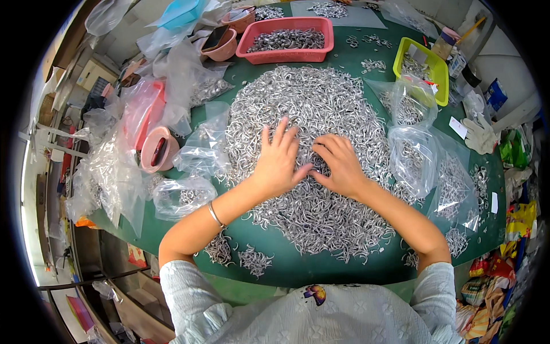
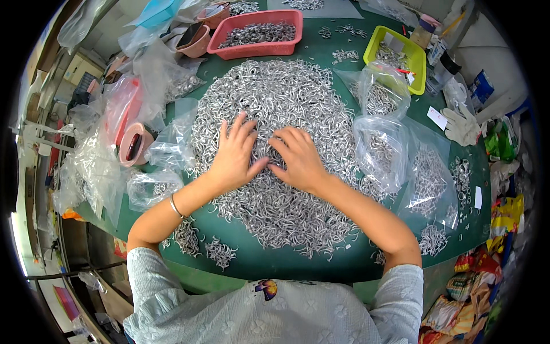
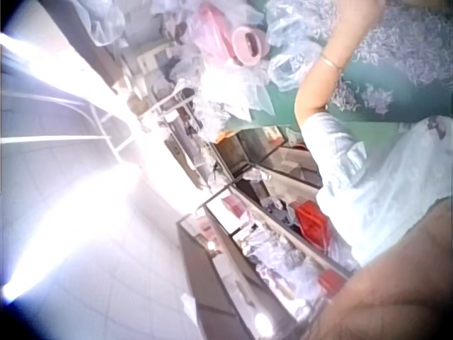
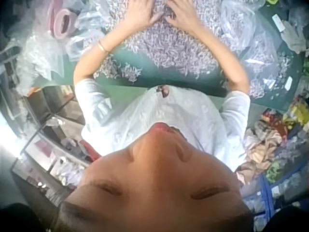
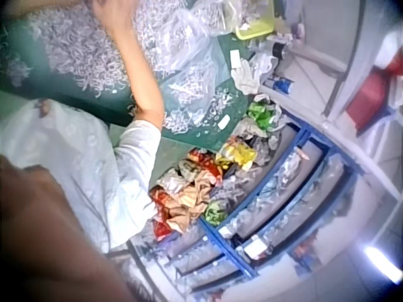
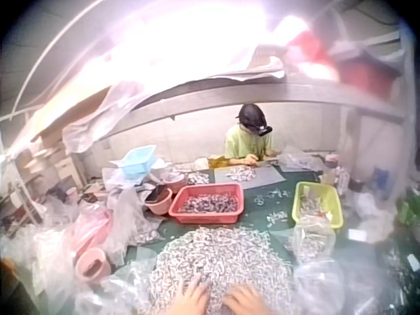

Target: The person sorts through a large pile of small silver-colored metal parts on a green work table by hand, picking up individual pieces and placing them into clear plastic bags or separate small containers.

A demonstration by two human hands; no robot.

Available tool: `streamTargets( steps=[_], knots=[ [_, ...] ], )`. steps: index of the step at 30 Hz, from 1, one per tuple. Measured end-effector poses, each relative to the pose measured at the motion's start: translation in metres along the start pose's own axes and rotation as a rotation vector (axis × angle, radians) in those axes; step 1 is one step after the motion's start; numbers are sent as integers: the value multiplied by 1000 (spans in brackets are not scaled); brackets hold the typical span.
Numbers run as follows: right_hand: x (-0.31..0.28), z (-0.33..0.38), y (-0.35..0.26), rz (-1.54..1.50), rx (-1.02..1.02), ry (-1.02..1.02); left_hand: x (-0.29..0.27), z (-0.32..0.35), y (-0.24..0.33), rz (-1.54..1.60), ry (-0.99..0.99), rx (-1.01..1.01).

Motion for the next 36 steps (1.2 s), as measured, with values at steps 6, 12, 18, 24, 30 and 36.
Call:
streamTargets(
  steps=[6, 12, 18, 24, 30, 36],
  knots=[
    [-9, 30, -16, -35, -43, -37, 8, 19, 14, 278, -13, 59],
    [-22, 30, 3, -65, 0, 37, 4, 36, 29, 279, 31, 110],
    [-6, 8, 2, 63, -66, -206, 4, 15, 20, 171, -19, -67],
    [1, 17, -5, 77, -16, -166, 12, 30, 26, 102, -33, 45],
    [-8, 27, -19, 65, -50, -177, 16, 54, 42, 153, 100, 229],
    [-22, 49, -26, -23, -120, -168, 5, 74, 59, 392, -60, 347]
  ],
)
Point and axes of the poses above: each hand's wrist, its own z-axis away from the middle knuckle, its own x-axis out of the palm, y = z × x, the point moved 4 cm from there along -z, towards the middle knuckle, and after that the axes turned 1 degree about -x, right-handed, at the moved point
